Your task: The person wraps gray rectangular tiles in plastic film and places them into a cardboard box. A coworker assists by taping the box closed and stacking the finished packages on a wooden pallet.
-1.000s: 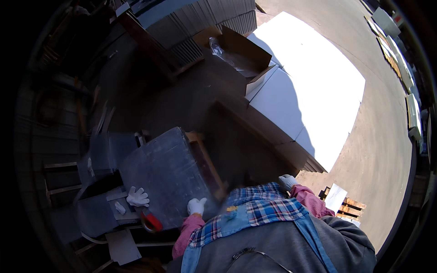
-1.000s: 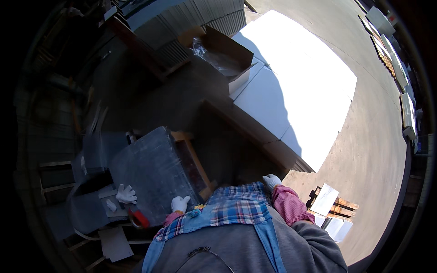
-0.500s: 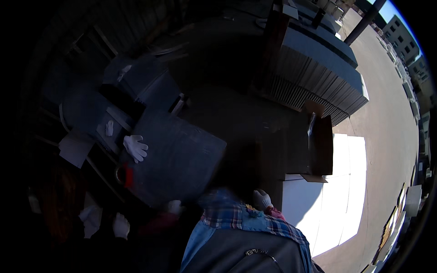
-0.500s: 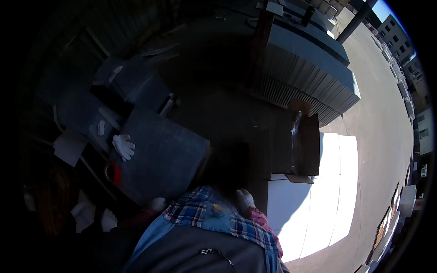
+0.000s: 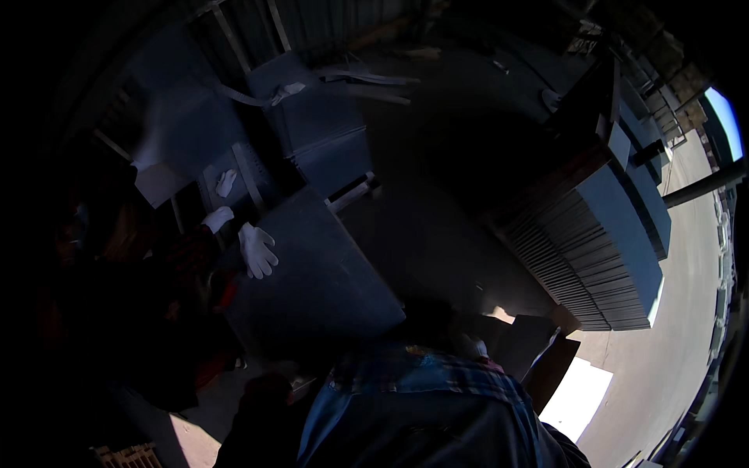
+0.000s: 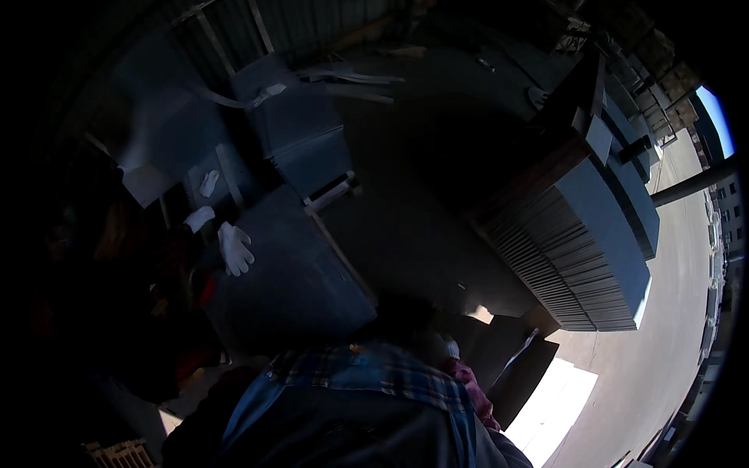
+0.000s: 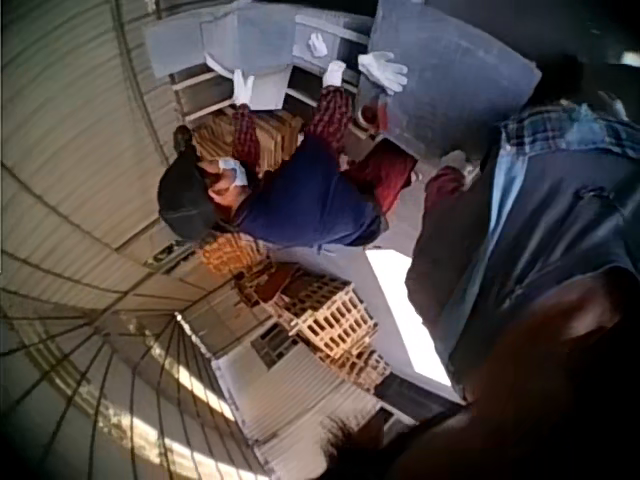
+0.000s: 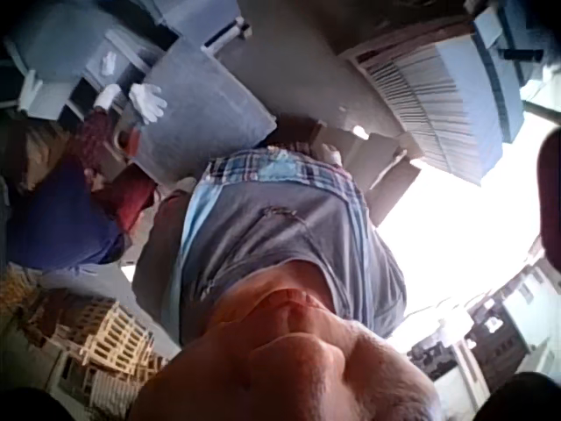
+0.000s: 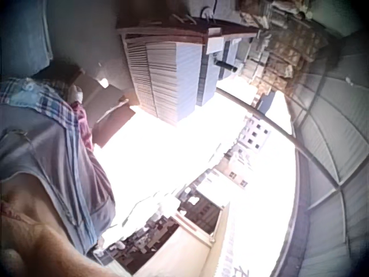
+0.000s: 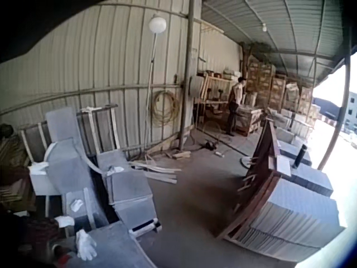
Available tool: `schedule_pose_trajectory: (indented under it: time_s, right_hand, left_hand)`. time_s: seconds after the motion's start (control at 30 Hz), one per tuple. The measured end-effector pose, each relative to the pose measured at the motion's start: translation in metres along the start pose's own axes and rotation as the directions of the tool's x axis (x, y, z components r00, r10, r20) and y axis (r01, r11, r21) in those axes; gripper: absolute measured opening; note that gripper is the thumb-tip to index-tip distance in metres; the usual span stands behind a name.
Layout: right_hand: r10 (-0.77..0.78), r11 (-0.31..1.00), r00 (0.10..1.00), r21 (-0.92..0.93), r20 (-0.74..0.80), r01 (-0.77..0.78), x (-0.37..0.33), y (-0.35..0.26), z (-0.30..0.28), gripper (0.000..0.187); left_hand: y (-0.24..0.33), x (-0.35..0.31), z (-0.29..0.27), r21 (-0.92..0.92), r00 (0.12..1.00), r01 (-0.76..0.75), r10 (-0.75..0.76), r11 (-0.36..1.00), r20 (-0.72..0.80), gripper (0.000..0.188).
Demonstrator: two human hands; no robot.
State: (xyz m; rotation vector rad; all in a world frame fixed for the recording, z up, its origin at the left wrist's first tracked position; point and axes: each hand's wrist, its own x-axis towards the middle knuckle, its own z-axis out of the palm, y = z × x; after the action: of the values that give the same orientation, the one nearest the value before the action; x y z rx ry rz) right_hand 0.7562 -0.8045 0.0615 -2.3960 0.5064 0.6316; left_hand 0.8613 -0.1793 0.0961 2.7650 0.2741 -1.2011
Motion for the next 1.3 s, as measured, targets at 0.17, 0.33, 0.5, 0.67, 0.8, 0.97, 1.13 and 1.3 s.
schedule_pose_trajectory:
  time_s: [0.17, 0.33, 0.5, 0.67, 0.8, 0.97, 1.13, 1.3]
  right_hand:
    - [-0.174, 0.946, 0.938, -0.212, 0.301, 0.244, 0.118, 0.015, -0.061, 0.029]
    - [-0.525, 0.699, 0.746, -0.292, 0.411, 0.653, 0.284, 0.035, -0.119, 0.027]
    - [0.080, 0.931, 0.888, 0.284, 0.452, -0.228, 0.419, -0.033, -0.182, 0.041]
    - [0.048, 0.955, 0.918, 0.253, 0.394, -0.158, 0.446, -0.104, -0.262, 0.046]
    - [0.006, 0.993, 0.946, -0.114, 0.324, 0.033, 0.467, -0.109, -0.278, 0.050]
    - [-0.178, 0.884, 0.870, -0.314, 0.459, 0.346, 0.499, -0.148, -0.292, 0.058]
    - [-0.368, 0.743, 0.836, -0.411, 0.408, 0.528, 0.541, -0.224, -0.315, 0.062]
    - [-0.556, 0.646, 0.796, -0.478, 0.240, 0.595, 0.585, -0.288, -0.344, 0.064]
  left_hand:
    - [0.024, 0.005, 0.002, -0.047, 0.978, 0.208, -0.208, 0.977, 0.003, 0.044]
    - [0.097, 0.012, 0.015, -0.105, 0.923, 0.383, -0.383, 0.918, 0.022, 0.046]
    - [0.269, 0.030, -0.060, -0.294, 0.910, 0.408, -0.411, 0.864, 0.052, 0.052]
    - [0.420, 0.054, -0.140, -0.522, 0.976, 0.175, -0.217, 0.835, -0.019, 0.051]
    - [0.511, 0.014, -0.265, -0.622, 0.989, -0.030, -0.067, 0.783, -0.132, 0.054]
    - [0.492, 0.088, -0.209, -0.785, 0.986, 0.092, -0.167, 0.613, -0.014, 0.037]
    - [0.489, 0.140, -0.232, -0.795, 0.983, -0.068, -0.094, 0.603, -0.156, 0.030]
    - [0.485, 0.244, -0.284, -0.804, 0.974, -0.016, -0.173, 0.594, -0.147, 0.043]
